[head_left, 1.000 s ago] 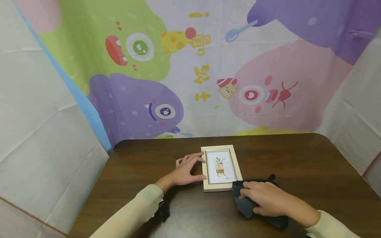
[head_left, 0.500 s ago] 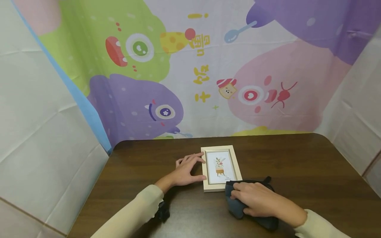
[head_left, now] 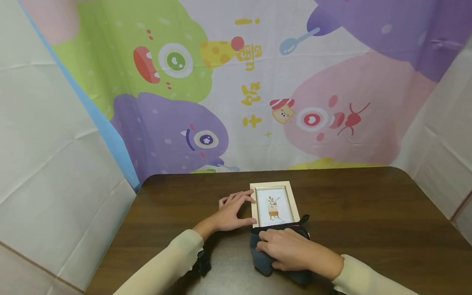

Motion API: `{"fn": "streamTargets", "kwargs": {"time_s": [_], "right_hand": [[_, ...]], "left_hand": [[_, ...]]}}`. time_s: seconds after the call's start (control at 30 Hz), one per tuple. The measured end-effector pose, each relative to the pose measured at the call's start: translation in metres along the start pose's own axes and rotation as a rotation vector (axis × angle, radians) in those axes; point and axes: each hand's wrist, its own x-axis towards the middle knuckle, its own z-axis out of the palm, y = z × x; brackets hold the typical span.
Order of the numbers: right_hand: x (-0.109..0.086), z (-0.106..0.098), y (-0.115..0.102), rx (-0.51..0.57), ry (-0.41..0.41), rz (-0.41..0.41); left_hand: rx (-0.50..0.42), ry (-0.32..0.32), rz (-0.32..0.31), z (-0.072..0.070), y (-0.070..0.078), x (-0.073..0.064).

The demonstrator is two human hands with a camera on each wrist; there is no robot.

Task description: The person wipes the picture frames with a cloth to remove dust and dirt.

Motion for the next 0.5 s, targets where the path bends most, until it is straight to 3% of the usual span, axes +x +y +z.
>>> {"fn": "streamTargets", "kwargs": {"time_s": [0.13,0.27,0.5], "right_hand": [[0.009,0.001,-0.005,-0.044,0.007,-0.016],[0.007,-0.004,-0.005,-0.029,0.002,-0.016],[-0.005,-0.036,0.004,0.086,0.074,0.009]], "left_hand": [[0.0,-0.016,-0.017,-0.003,0.003,0.0],[-0.01,0.012,0.015,-0.002,0.002,-0.001],[0.005,0.032,0.045,0.007,-0.011,0.001]]}}
